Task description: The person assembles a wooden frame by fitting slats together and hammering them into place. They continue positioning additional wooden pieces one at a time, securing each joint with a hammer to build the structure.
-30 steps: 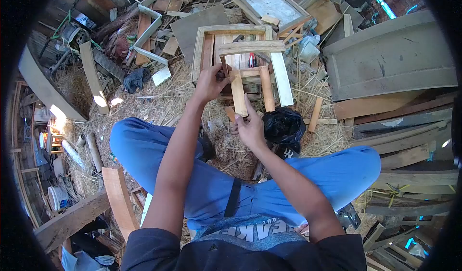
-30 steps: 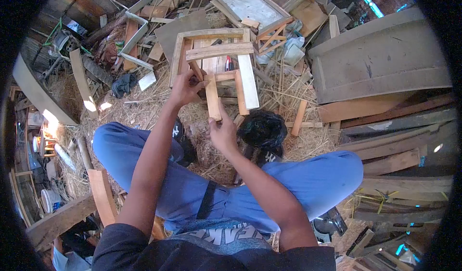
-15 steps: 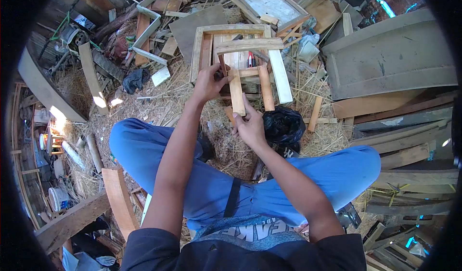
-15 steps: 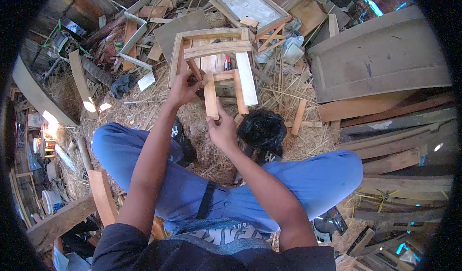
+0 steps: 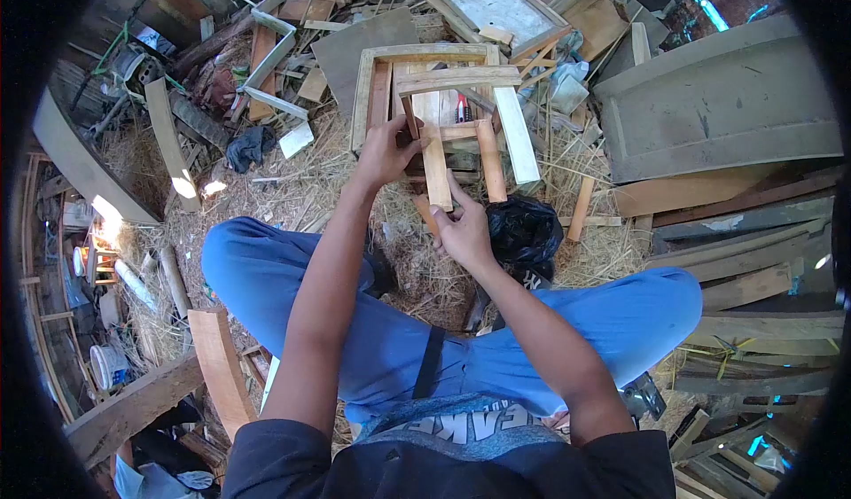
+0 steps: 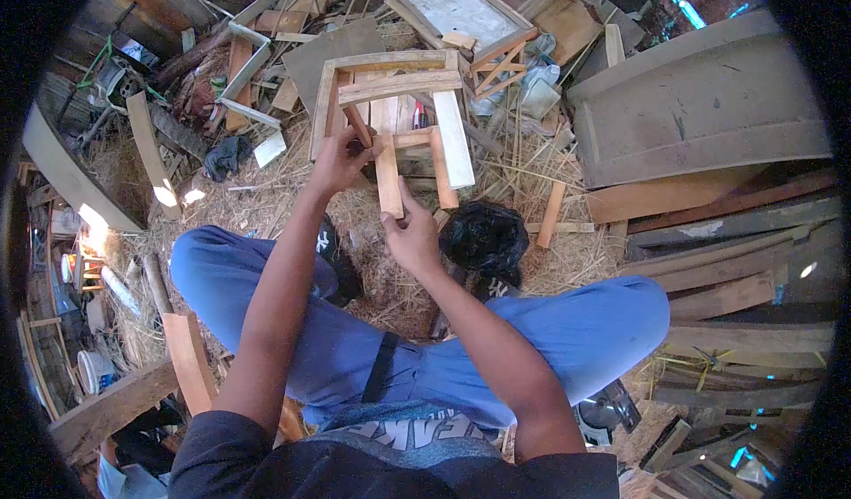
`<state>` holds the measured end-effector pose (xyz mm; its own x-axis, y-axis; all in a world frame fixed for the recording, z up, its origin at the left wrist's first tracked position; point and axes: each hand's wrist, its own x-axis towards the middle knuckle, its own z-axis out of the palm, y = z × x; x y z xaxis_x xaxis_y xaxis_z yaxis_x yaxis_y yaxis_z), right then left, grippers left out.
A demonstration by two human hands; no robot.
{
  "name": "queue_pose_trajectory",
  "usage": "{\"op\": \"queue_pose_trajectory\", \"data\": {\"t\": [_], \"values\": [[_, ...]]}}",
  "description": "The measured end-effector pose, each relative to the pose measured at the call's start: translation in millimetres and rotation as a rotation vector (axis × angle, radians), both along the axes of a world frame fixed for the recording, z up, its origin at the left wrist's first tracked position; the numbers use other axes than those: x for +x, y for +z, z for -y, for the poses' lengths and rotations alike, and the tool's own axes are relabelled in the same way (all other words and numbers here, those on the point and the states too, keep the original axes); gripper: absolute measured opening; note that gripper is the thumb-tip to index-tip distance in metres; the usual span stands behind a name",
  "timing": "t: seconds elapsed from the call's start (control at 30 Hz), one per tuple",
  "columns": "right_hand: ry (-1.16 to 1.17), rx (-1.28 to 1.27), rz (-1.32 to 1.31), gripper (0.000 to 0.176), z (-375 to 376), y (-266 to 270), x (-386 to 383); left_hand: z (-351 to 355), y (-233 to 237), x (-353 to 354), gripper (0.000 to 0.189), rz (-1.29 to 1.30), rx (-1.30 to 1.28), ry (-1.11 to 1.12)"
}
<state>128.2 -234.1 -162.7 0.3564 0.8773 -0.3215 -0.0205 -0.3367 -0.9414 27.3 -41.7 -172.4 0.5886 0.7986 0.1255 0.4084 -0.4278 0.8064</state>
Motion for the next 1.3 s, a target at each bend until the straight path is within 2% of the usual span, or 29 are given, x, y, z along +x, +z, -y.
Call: {"op": "queue_pose_trajectory", "data": {"t": [0.27, 0.47, 0.73, 0.97, 1.07, 1.13, 1.17, 1.23, 1.27, 1.3], "values": [[-0.02, 0.023, 0.023, 0.072, 1.1, -9.0, 3.0, 3.2, 0.0, 1.1, 0.032, 0.06, 0.007, 0.001], [0.031, 0.014, 0.071, 0.07, 0.3, -11.0, 5.7, 1.9, -3.6, 0.7, 0.032, 0.083, -0.109, 0.003], [0.063, 0.041, 0.083, 0.071, 1.0, -16.5, 10.5, -0.4, -3.5, -1.8, 0.035, -0.011, -0.047, -0.021], [0.026, 0.015, 0.107, 0.067, 2.3, -27.3, 6.1, 1.3, 1.7, -1.2, 0.033, -0.011, -0.053, 0.01], [0.013, 0.099, 0.156, 0.066, 3.0, -35.9, 4.3, -0.3, -2.2, -1.2, 0.032, 0.048, 0.023, -0.022], [-0.023, 0.023, -0.008, 0.071, 5.3, -7.0, 0.5, -0.4, -1.5, -1.5, 0.032, 0.049, 0.026, -0.033], [-0.022, 0.023, -0.007, 0.071, 6.0, -2.9, 0.4, -0.4, -1.0, -1.7, 0.032, 0.05, 0.026, -0.032], [-0.025, -0.139, -0.048, 0.082, 7.3, 1.0, 0.8, 0.0, -0.2, -1.5, 0.032, 0.061, 0.017, -0.039], [-0.024, -0.139, -0.048, 0.082, 8.0, -9.0, -0.1, 0.5, 0.0, -1.1, 0.032, 0.062, 0.017, -0.038], [-0.014, -0.051, 0.091, 0.083, 8.5, -27.6, -1.7, 0.8, -0.1, -0.7, 0.033, 0.053, 0.006, -0.03]]}}
